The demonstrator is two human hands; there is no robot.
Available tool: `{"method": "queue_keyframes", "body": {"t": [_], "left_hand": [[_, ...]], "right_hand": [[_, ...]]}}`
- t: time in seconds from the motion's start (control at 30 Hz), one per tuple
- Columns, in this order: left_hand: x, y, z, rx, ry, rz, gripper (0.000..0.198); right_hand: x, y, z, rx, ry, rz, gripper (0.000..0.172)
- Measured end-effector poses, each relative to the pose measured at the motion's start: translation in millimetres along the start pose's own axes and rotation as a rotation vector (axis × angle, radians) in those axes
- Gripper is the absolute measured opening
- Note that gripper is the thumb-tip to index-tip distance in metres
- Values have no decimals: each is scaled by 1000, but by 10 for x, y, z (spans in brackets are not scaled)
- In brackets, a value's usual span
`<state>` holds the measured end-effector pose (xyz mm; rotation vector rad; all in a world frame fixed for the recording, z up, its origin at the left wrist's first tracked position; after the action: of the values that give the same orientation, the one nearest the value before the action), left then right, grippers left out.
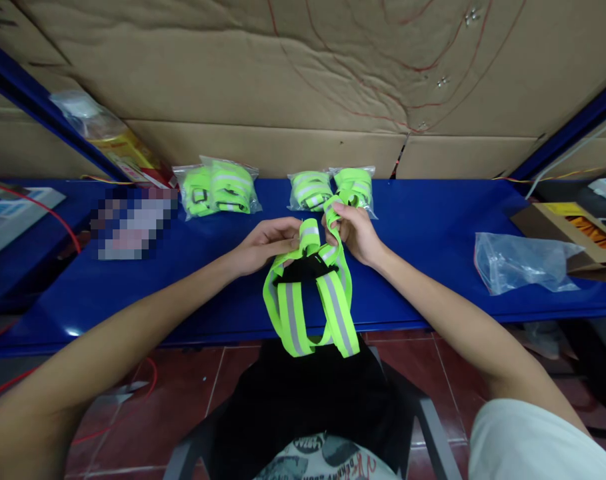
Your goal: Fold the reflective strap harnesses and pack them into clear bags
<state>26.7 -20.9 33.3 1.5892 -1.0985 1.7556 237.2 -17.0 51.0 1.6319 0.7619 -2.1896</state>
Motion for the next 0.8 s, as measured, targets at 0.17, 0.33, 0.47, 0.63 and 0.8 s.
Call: {"method": "queue_keyframes", "body": {"t": [0.17, 0.33, 0.47, 0.63, 0.8], "left_hand": [[3, -9, 2, 23, -154, -63, 36], [-66, -20, -2, 36, -172, -153, 42], [-96, -24, -2, 70, -183, -157, 44], [-109, -33, -3, 63, -202, -115, 37], [-132, -31, -32, 80, -246, -130, 29]], "right_hand": [[26, 1, 13, 17, 12, 0, 52], [52, 68, 51, -61, 239, -58, 46], [33, 106, 152, -282, 426, -125, 31], [8, 115, 149, -384, 402, -132, 20], [-1, 117, 21, -361, 302, -107, 26]]}}
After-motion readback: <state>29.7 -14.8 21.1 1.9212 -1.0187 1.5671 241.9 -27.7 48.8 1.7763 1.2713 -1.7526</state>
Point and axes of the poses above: each hand's wrist, its own y-axis away from the middle knuckle, its own z-axis out of the palm, x = y × z, the point moved 2 cm from there along -y, towards the middle knuckle, and after that the axes turned 15 degrees about -x, right-handed, at the moved point
